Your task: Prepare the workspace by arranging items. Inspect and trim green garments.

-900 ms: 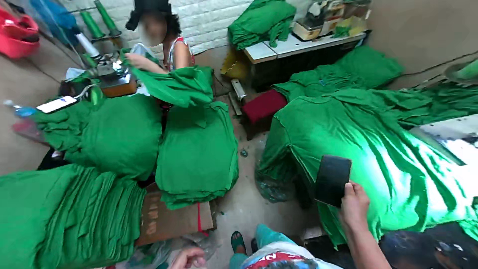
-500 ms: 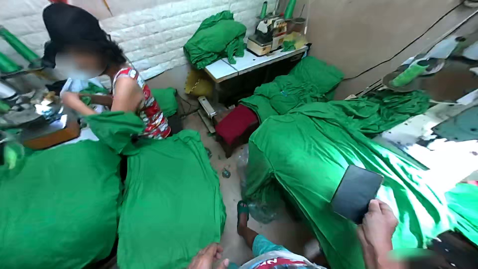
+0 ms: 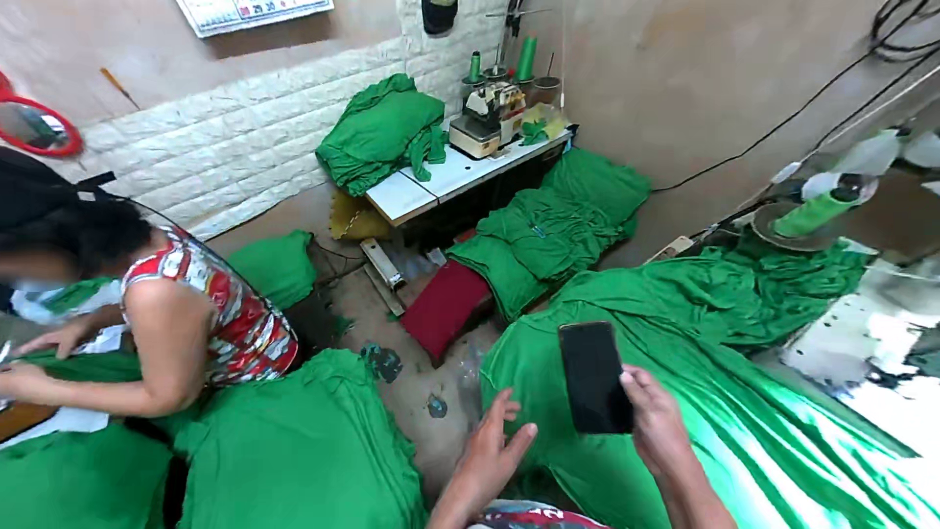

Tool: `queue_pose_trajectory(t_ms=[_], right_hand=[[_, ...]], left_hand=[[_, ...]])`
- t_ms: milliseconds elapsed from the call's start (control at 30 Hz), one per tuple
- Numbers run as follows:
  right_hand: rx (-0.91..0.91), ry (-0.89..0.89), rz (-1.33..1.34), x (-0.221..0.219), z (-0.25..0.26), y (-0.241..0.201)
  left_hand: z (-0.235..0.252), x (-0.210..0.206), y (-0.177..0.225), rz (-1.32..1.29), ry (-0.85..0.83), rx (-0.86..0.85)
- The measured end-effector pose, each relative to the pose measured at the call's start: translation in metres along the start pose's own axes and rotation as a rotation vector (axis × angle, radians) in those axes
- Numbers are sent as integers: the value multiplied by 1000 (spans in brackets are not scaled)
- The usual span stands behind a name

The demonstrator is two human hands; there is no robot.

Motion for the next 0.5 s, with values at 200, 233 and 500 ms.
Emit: queue_pose_trajectory(t_ms=[200,233,500], right_hand=[[-128,-51,122,-59,27,12],[-139,-32,130,-65,35,16],[-259,270,190,-127,117,40]], left_hand=[[90,21,17,-127,-58,-17],[106,27,16,-115,-69,-17],[256,93,-2,-64,-394,94]])
Point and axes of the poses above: each hand's wrist, its own z-axis towards the middle knuckle, its own x-axis out of the back of the hand, y = z × x, the point moved 5 cm from there along z, towards the middle knuckle, and after that the axes turned 1 degree about z, right-handed, at the moved point
